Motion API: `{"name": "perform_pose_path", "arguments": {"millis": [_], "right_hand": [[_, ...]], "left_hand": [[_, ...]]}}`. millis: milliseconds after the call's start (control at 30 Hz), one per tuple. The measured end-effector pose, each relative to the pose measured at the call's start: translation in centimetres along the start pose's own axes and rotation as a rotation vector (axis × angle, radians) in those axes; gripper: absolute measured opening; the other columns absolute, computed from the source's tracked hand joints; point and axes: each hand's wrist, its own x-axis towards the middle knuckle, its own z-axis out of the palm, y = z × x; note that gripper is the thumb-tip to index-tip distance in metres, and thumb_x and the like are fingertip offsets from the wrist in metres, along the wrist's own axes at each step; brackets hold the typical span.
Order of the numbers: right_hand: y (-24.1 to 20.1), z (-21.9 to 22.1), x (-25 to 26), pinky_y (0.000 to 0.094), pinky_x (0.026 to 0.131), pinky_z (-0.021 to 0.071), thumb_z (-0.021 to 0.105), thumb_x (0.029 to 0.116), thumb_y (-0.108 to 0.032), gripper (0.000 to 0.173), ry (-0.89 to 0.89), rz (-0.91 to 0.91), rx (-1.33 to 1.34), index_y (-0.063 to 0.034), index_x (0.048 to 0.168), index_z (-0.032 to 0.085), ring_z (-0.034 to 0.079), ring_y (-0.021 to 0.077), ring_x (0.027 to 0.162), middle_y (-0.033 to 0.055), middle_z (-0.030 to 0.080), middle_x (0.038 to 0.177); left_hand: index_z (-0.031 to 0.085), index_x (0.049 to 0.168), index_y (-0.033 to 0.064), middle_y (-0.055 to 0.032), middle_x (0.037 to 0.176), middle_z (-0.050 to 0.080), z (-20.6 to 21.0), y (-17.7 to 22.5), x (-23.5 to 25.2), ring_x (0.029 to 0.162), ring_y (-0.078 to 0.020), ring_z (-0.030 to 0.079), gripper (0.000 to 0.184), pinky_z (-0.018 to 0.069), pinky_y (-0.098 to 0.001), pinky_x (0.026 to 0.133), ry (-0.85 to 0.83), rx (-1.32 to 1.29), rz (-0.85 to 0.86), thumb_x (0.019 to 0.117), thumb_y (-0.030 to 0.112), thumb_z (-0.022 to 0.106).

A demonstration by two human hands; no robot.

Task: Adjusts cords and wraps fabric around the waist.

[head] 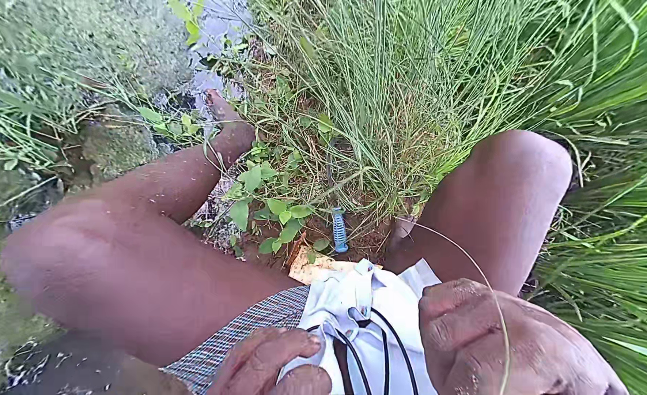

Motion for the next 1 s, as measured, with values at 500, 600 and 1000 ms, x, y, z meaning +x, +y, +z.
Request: {"name": "perform_pose_path", "arguments": {"millis": [500,600,1000], "right_hand": [[0.7,0.5,-1.5,0.0288,0.076,0.0470,0.055,0.1054,-0.023,0.023,-0.020,0.085,-0.058,-0.0060,0.105,0.071,0.061,0.0162,0.086,0.0089,0.065,0.089],[0.4,0.9,-1.3,0.0306,0.083,0.0514,0.059,0.1038,-0.017,0.019,-0.042,0.067,0.008,-0.0043,0.105,0.072,0.065,0.0187,0.097,0.0126,0.069,0.104],[1.8,1.4,-1.9,0.0311,0.074,0.0462,0.052,0.1060,-0.019,0.025,-0.118,0.141,-0.023,-0.0059,0.105,0.073,0.062,0.0166,0.080,0.0074,0.070,0.086]], "left_hand": [[0.064,0.102,0.0176,-0.0008,0.108,0.069,-0.4,-1.2,-0.1,0.125,-0.0148,0.055,0.020,0.0345,-0.0322,0.112,-0.002,-0.058,0.027,0.1068,0.030,0.049],[0.063,0.101,0.0184,0.0010,0.108,0.069,-0.5,-1.4,-0.2,0.126,-0.0134,0.054,0.018,0.0336,-0.0325,0.113,0.015,-0.063,0.015,0.1067,0.028,0.050],[0.064,0.101,0.0193,0.0036,0.110,0.069,-0.3,-1.7,-0.1,0.127,-0.0121,0.054,0.015,0.0337,-0.0331,0.115,0.057,-0.086,0.026,0.1058,0.027,0.052]]}}
